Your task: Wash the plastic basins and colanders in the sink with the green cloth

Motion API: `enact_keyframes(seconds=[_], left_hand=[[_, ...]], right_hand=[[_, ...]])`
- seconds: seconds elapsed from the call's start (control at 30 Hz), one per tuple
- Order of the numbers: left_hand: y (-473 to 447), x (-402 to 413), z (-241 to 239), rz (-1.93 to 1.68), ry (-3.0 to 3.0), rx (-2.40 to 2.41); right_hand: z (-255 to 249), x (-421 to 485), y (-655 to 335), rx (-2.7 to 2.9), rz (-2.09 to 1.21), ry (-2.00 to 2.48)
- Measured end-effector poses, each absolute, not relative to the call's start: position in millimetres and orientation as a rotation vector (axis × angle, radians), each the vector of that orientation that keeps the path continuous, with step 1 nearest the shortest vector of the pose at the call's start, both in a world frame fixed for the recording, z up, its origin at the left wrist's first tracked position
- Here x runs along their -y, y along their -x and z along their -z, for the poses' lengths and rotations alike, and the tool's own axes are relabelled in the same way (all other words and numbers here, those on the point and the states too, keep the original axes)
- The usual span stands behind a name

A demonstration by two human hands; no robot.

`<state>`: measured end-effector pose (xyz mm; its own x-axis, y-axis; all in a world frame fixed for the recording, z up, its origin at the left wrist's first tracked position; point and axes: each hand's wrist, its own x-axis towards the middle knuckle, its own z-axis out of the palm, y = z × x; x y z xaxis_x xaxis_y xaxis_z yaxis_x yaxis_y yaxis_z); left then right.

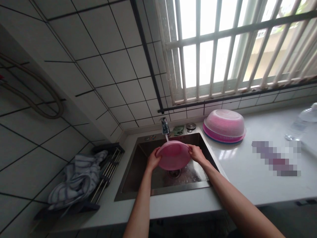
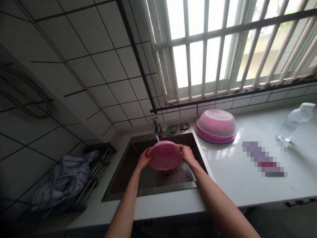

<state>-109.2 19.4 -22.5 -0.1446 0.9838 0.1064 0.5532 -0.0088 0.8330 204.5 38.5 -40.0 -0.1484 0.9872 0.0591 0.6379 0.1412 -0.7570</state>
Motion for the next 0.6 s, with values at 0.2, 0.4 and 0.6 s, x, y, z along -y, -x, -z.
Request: enact_keyframes(seconds=[0.2,0.4,0.6], left_hand=[[104,-16,19,-0.933,-1.66,-1.826],[108,-13,13,-0.956,-1.533,-1.939],[104,-12,13,-0.959,-1.449,-1.871]], right_hand=[[42,-39,-200,1.8,-0.779,1.421],[47,-38,-201,1.814,-0.87,1.505],[36,-34,-204,1.89,-0.859,1.676]])
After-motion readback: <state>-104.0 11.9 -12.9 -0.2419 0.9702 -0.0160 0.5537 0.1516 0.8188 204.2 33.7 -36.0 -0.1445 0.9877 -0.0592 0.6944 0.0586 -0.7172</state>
